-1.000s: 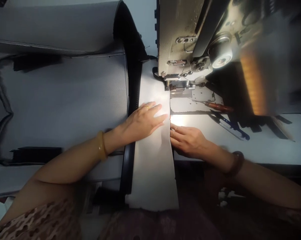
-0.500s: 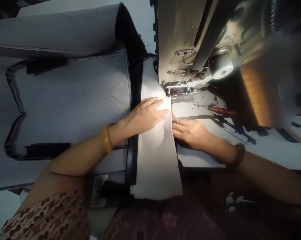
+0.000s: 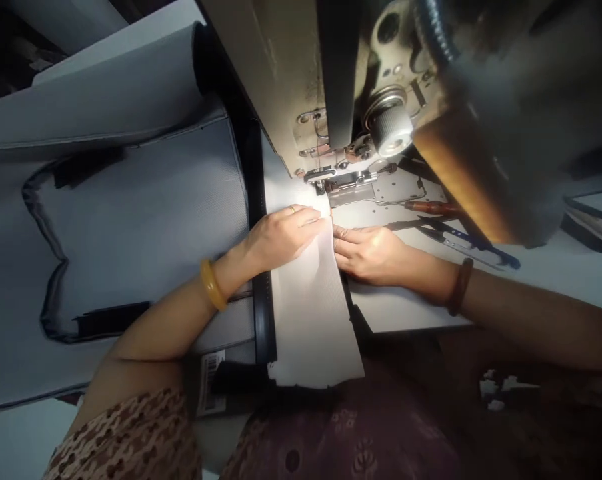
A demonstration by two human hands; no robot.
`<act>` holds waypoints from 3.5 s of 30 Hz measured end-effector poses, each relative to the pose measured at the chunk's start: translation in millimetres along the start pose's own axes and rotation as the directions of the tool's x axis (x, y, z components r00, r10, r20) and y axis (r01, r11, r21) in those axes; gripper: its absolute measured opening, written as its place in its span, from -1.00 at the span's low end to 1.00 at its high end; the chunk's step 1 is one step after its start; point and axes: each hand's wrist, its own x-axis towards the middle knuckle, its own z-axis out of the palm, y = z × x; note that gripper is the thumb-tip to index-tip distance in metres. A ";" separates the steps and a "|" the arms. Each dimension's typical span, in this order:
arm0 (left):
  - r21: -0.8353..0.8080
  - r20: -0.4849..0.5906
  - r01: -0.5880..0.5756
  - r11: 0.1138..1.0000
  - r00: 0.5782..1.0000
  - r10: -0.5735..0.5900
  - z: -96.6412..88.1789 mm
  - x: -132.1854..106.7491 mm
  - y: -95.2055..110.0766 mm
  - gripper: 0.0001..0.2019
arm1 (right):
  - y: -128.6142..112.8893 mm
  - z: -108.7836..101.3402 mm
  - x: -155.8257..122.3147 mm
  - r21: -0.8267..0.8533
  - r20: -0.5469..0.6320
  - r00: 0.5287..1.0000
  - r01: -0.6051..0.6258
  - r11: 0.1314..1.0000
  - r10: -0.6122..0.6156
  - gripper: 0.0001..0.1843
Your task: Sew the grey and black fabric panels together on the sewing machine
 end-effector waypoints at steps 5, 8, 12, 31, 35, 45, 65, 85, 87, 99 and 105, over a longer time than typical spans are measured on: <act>-0.067 -0.039 -0.035 0.997 0.999 0.033 0.9 -0.3 -1.3 -0.72 | -1.5 -0.4 -0.2 -0.026 -0.074 0.997 -0.014 1.000 0.012 -0.73; -0.060 -0.011 -0.010 0.998 1.000 0.009 1.2 1.1 -1.5 -0.71 | -0.8 0.1 -0.3 -0.036 -0.055 0.998 -0.002 0.999 0.000 -0.71; -0.050 0.067 0.039 0.998 0.997 -0.036 2.4 3.6 -2.8 -0.69 | 2.4 0.6 0.4 -0.036 -0.042 0.999 -0.007 0.999 0.005 -0.68; 0.030 0.180 0.050 0.998 0.982 -0.054 1.1 15.0 -15.9 -0.66 | 12.0 1.3 -0.3 0.114 0.081 0.994 -0.079 0.990 0.070 -0.73; 0.050 0.199 0.088 0.995 0.975 -0.097 -4.8 8.9 5.6 -0.68 | -4.8 -4.2 -6.6 0.096 -0.026 0.997 0.070 0.993 -0.068 -0.72; 0.027 0.168 0.241 0.970 0.956 -0.242 -3.2 -2.6 31.0 -0.65 | -24.0 -11.6 -10.8 0.203 -0.113 0.967 0.246 0.948 -0.227 -0.70; 0.104 0.196 0.175 0.979 0.961 -0.193 -8.1 2.1 22.4 -0.68 | -20.4 -12.1 -12.3 0.187 -0.042 0.977 0.215 0.958 -0.211 -0.72; -0.143 0.364 0.288 0.947 0.905 -0.220 -28.5 6.2 43.6 -0.53 | -23.5 -5.7 -19.1 0.167 -0.111 0.991 0.091 0.982 -0.073 -0.72; -0.159 0.398 0.364 0.918 0.874 -0.278 -40.1 2.4 67.8 -0.43 | -28.2 -7.9 -24.2 0.210 -0.097 0.994 0.060 0.976 -0.040 -0.69; -0.273 0.227 0.515 0.813 0.856 -0.465 -26.2 -15.6 97.5 -0.76 | -34.9 -13.4 -18.0 0.073 -0.115 0.989 0.097 0.993 -0.088 -0.71; -0.270 0.192 0.467 0.842 0.883 -0.428 -29.4 -18.8 100.6 -0.77 | -44.7 -13.8 -18.5 0.032 -0.109 0.994 0.016 0.999 -0.013 -0.70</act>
